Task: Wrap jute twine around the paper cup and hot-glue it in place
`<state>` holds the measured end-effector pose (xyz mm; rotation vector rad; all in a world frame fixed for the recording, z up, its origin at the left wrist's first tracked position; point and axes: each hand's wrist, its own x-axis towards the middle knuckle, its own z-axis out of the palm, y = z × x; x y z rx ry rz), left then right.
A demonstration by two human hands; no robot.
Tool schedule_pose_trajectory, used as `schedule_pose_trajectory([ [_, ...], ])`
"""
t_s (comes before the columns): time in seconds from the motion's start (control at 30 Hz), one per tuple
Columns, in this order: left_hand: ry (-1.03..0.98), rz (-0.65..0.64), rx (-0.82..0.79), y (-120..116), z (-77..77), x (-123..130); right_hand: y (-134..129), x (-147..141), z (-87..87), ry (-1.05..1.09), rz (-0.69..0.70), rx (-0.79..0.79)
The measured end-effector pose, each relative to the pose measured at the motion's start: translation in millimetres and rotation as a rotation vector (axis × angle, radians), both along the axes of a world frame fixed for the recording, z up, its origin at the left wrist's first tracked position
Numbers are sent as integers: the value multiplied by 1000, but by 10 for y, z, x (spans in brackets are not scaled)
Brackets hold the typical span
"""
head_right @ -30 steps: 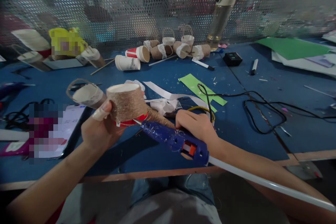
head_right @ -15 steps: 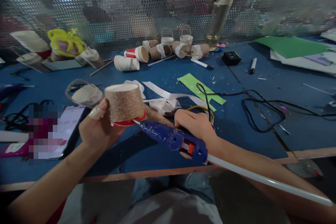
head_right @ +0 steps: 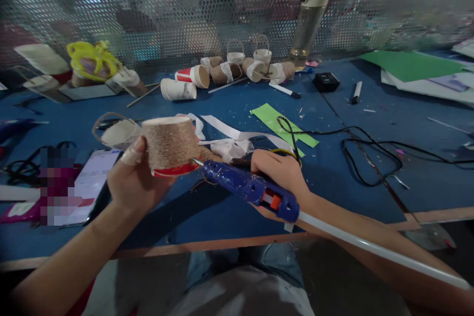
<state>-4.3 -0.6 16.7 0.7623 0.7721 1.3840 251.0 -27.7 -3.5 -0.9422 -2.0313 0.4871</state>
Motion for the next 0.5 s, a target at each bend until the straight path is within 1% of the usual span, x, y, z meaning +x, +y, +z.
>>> schedule_pose_trajectory([
  [0.07, 14, 2, 5, -4, -22, -14, -11, -15, 39, 73, -32, -11],
  [0.13, 33, -12, 12, -12, -43, -27, -18, -46, 62, 193, -53, 8],
  [0.23, 57, -90, 28, -29, -63, -25, -18, -117, 55, 309, -52, 85],
  [0.37, 77, -183, 40, -54, -84, 6, 22, -207, -2, 287, 5, 103],
  [0.47, 103, -223, 32, -64, -108, 22, 83, -230, -47, 341, 94, 204],
  [0.5, 110, -233, 32, -65, -116, 24, 104, -227, -59, 328, 112, 200],
])
